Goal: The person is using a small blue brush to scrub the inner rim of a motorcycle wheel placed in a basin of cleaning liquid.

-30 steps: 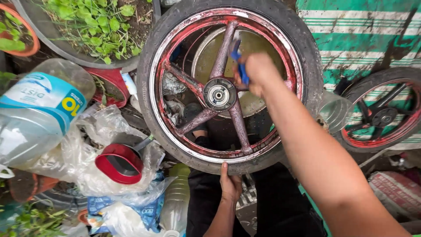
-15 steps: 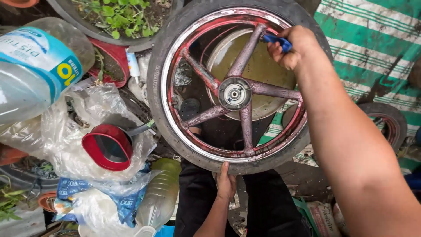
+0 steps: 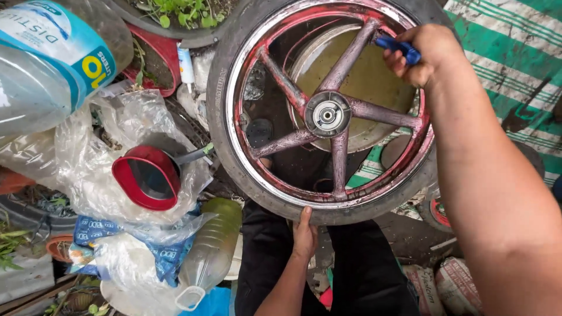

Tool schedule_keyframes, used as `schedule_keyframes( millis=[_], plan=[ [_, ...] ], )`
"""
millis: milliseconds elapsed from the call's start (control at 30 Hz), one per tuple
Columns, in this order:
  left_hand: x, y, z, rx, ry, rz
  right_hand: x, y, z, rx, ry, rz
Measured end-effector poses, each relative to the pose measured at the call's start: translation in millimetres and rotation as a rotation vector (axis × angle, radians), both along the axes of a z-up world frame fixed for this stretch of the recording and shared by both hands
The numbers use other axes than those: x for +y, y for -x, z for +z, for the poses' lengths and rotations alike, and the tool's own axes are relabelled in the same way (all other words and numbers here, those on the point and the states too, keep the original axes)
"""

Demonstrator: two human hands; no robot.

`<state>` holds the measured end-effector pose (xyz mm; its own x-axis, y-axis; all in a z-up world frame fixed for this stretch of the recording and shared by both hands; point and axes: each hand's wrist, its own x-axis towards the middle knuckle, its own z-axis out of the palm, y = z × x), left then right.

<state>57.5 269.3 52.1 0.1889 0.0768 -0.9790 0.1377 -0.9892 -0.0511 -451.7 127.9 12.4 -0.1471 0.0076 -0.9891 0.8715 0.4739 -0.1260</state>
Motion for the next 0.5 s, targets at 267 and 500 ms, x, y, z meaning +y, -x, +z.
schedule_keyframes(
  millis=[267, 500],
  plan=[
    [41.7, -23.4, -38.9, 0.035, -0.068, -0.060, -21.0, -147.1, 63.1, 0.378, -0.176, 0.352],
    [53.0, -24.9, -69.5, 0.191, 0.021, -0.173, 4.5, -154.4, 66.6, 0.674, -0.214, 0.928]
  ],
)
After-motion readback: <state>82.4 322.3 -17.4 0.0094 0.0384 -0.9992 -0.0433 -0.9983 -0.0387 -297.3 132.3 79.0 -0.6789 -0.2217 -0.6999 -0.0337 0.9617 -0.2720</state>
